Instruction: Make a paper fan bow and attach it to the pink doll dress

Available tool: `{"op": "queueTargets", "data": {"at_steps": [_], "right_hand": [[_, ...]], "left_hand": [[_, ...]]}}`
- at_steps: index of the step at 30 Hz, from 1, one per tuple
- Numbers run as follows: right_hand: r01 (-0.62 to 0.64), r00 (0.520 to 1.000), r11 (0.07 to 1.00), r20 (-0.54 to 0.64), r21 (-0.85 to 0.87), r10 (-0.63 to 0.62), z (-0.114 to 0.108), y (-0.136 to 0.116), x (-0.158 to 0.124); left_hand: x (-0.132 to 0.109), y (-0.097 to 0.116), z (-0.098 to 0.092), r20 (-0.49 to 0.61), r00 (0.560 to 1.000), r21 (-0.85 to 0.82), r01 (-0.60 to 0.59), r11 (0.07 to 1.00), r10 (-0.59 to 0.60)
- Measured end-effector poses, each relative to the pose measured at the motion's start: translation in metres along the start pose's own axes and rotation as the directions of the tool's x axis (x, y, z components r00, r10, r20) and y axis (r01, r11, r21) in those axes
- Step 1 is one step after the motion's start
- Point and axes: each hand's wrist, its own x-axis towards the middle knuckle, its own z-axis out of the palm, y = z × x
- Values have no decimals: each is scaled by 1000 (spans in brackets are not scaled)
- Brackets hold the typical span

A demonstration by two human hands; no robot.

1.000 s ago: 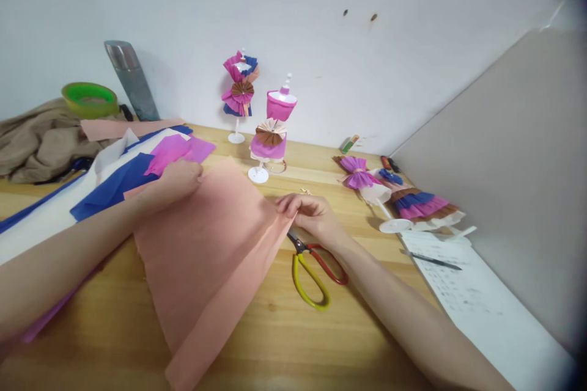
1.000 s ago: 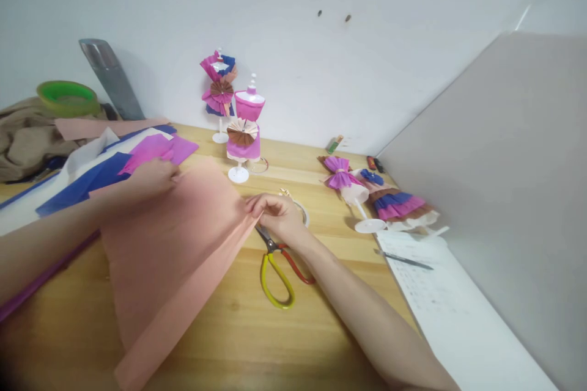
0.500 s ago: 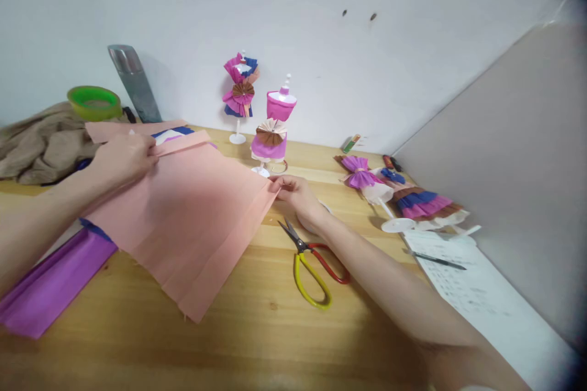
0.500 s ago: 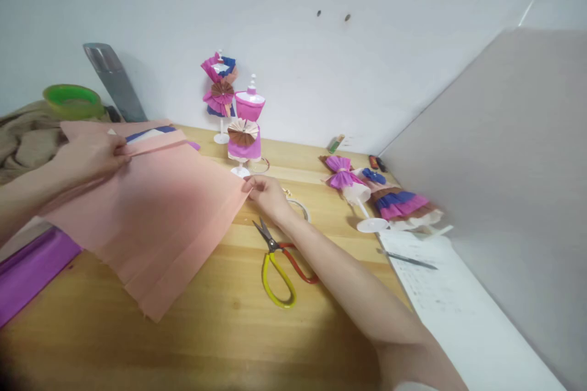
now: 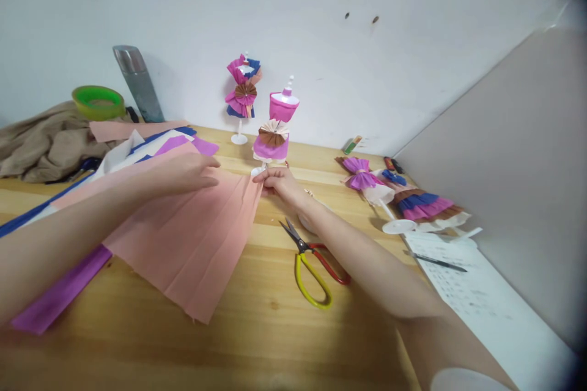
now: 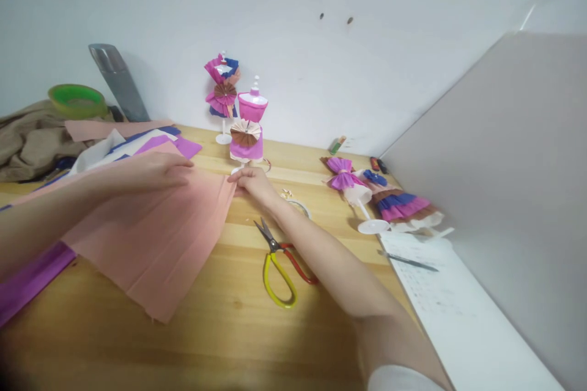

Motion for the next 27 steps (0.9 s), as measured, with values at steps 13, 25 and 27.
{"op": "queueTargets", "data": {"at_steps": [13,25,27], "right_hand": [[280,954,864,22,-417,-299,-5,-7,-48],[-54,994,114,-43,-992,102,-29,-5,-173],[-72,994,122,-60,-990,95,-26,-1,-174]], "left_hand": [[60,34,47,121,936,-399,-260,879,332],[60,3,41,-14,1000,-414,15,910,-23],[64,-1,47,-80,992,-401,61,914,-101]]}}
